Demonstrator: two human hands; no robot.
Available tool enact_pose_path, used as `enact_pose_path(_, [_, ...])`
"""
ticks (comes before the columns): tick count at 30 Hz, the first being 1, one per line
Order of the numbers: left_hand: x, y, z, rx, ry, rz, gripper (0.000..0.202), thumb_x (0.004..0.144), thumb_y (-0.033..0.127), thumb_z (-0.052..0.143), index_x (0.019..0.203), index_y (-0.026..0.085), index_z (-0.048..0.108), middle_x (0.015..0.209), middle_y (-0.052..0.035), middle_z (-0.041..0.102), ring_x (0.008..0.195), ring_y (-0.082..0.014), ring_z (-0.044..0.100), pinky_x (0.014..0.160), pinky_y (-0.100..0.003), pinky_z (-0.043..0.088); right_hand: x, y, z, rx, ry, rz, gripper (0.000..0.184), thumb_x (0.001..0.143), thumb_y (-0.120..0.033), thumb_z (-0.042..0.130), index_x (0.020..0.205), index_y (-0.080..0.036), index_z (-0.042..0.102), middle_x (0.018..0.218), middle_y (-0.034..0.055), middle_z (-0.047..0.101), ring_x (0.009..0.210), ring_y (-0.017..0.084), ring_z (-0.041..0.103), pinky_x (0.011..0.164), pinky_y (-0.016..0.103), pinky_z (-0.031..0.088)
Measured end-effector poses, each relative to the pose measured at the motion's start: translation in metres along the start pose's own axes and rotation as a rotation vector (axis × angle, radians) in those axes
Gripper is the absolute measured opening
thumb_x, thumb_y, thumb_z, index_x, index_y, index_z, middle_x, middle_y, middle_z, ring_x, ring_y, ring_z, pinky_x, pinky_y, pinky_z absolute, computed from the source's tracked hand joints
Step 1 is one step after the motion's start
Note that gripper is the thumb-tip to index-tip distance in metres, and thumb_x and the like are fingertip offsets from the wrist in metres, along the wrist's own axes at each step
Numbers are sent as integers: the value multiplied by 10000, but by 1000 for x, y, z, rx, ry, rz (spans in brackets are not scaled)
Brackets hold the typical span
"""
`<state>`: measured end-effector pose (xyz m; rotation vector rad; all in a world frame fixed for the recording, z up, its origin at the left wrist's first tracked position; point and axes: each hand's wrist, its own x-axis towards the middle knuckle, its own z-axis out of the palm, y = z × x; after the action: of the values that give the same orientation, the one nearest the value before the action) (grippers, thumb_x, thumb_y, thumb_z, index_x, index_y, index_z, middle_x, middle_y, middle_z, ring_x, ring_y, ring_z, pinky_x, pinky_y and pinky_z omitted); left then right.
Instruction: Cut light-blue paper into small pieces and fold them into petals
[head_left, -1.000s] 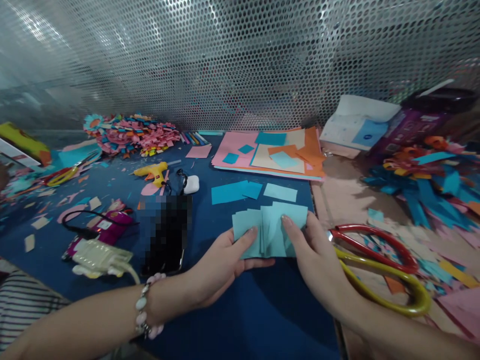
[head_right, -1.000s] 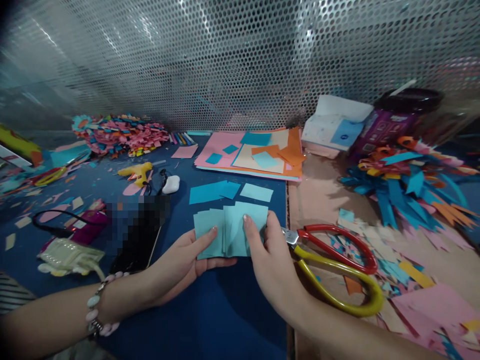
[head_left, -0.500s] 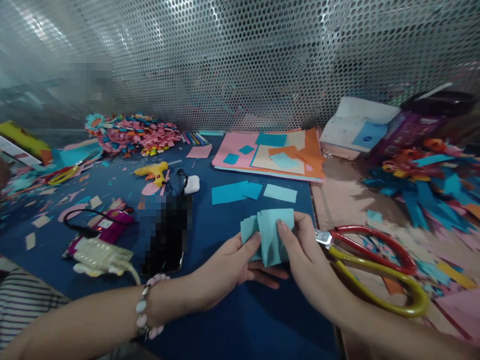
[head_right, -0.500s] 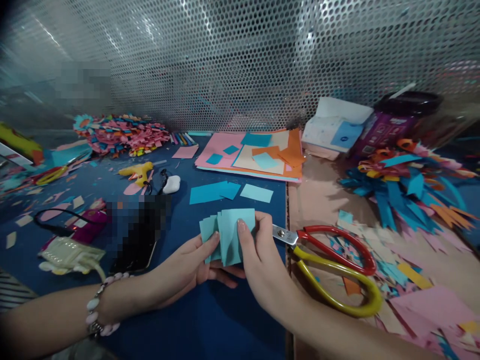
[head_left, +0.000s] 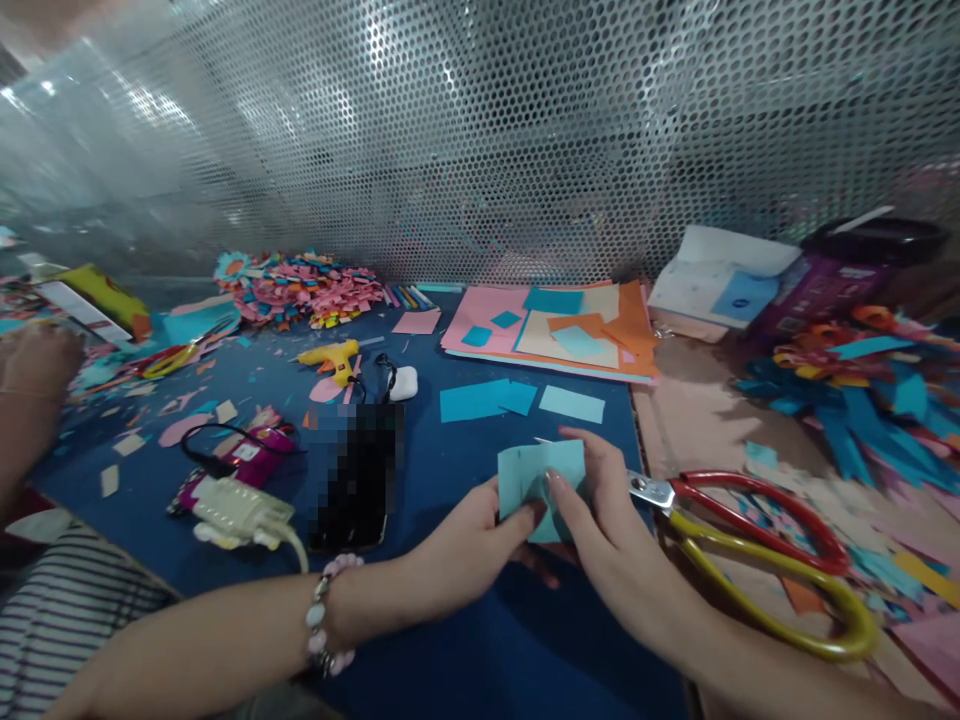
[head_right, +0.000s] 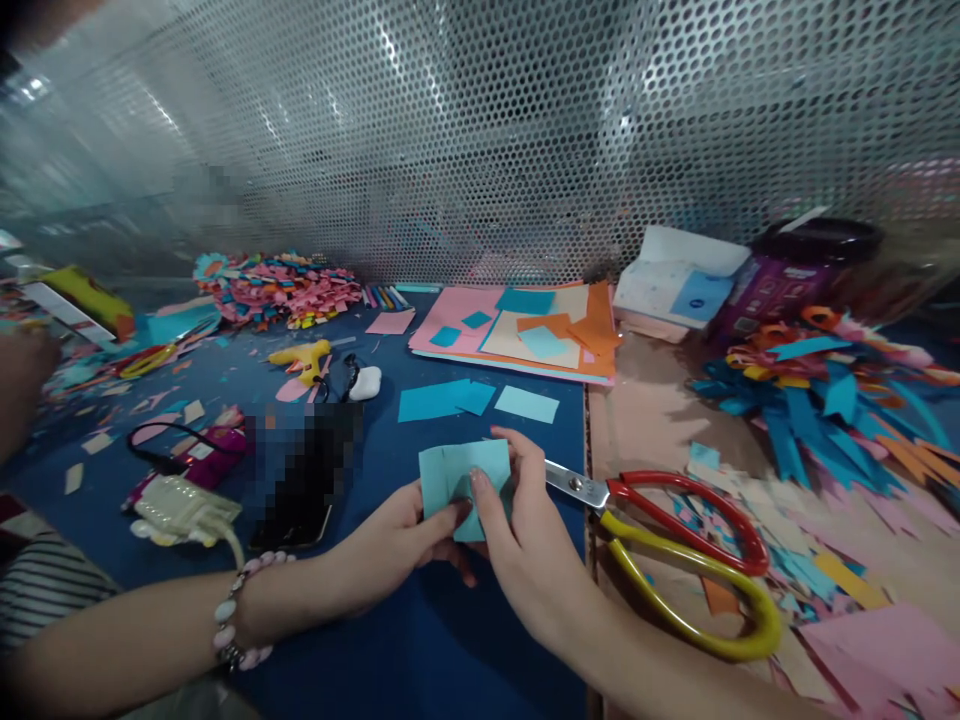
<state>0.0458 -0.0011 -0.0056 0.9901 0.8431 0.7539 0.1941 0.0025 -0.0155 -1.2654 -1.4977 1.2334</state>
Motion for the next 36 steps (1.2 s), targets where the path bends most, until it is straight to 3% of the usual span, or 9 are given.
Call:
enact_pose_path(2, [0, -1, -1, 6, -12, -14, 398, 867, 397, 534, 1179, 151, 517, 886, -101, 651, 722, -176, 649, 575, -267, 515, 0, -1, -1, -10, -17, -46, 517, 922, -461, 398, 1387, -353, 199, 1050, 27, 532, 900, 157, 568, 782, 298, 532])
enact_pose_path(4, [1, -3, -1, 26, -43, -15, 424, 866, 418, 522, 1201, 160, 492, 905, -101, 643, 713, -170, 644, 556, -259, 506, -1, -1, -1, 20, -53, -32, 557, 927, -454, 385, 1427, -385, 151, 1073, 30, 541, 673, 122, 562, 641, 288, 547])
enact_pose_path(7, [0, -5, -3, 140, -52, -9, 429, 873, 406, 507, 1215, 151, 462, 830, -69, 633, 647, -136, 605, 541, -240, 481, -1, 1, -2, 70, -75, -15, 518, 923, -457, 388, 1413, -397, 233, 1264, 63, 468, 523, 74, 500, 464, 260, 518])
enact_pose_path(12, [0, -4, -6, 340, -27, -12, 262, 881, 315, 496, 1058, 124, 527, 729, -13, 585, 530, -72, 485, 543, -220, 425, -1, 8, -4, -20, -31, -159, 411, 932, -404, 407, 1341, -389, 367, 1216, 48, 490, 814, 148, 589, 614, 286, 565])
enact_pose_path(17, [2, -4, -6, 341, -65, 15, 229, 884, 264, 466, 1050, 129, 547, 744, -23, 588, 570, -96, 517, 557, -235, 445, -2, 10, -5, -196, -6, -312, 450, 954, -324, 375, 1381, -441, 298, 1261, 14, 483, 1105, 182, 519, 929, 417, 495])
enact_pose_path(21, [3, -7, -7, 337, -70, 30, 244, 882, 192, 423, 1093, 127, 528, 694, -24, 608, 598, -118, 557, 557, -234, 461, -3, 11, -4, -320, 32, -429, 469, 958, -259, 340, 1395, -421, 294, 1338, 19, 428, 1269, 196, 400, 833, 329, 549])
enact_pose_path(24, [1, -8, -7, 375, -69, 55, 227, 882, 186, 421, 1075, 135, 529, 700, -23, 621, 611, -114, 566, 568, -224, 466, -5, 9, -4, -400, 57, -475, 472, 953, -226, 329, 1390, -403, 310, 1344, 30, 422, 1288, 199, 388, 754, 287, 572])
enact_pose_path(30, [-4, -10, -3, 381, -67, 6, 175, 878, 223, 450, 1022, 137, 497, 654, 4, 590, 536, -86, 538, 515, -193, 436, -7, 4, -4, -475, 80, -499, 340, 893, -283, 479, 1232, -293, 457, 1336, 70, 395, 1215, 207, 461, 936, 391, 509])
enact_pose_path(36, [-7, -5, -3, 366, -180, -95, 164, 757, 48, 423, 883, 133, 484, 540, 47, 544, 449, -60, 485, 469, -168, 405, -5, 5, 2, -524, 119, -639, 234, 837, -263, 569, 1052, -241, 478, 1239, 93, 439, 1173, 208, 479, 912, 388, 501])
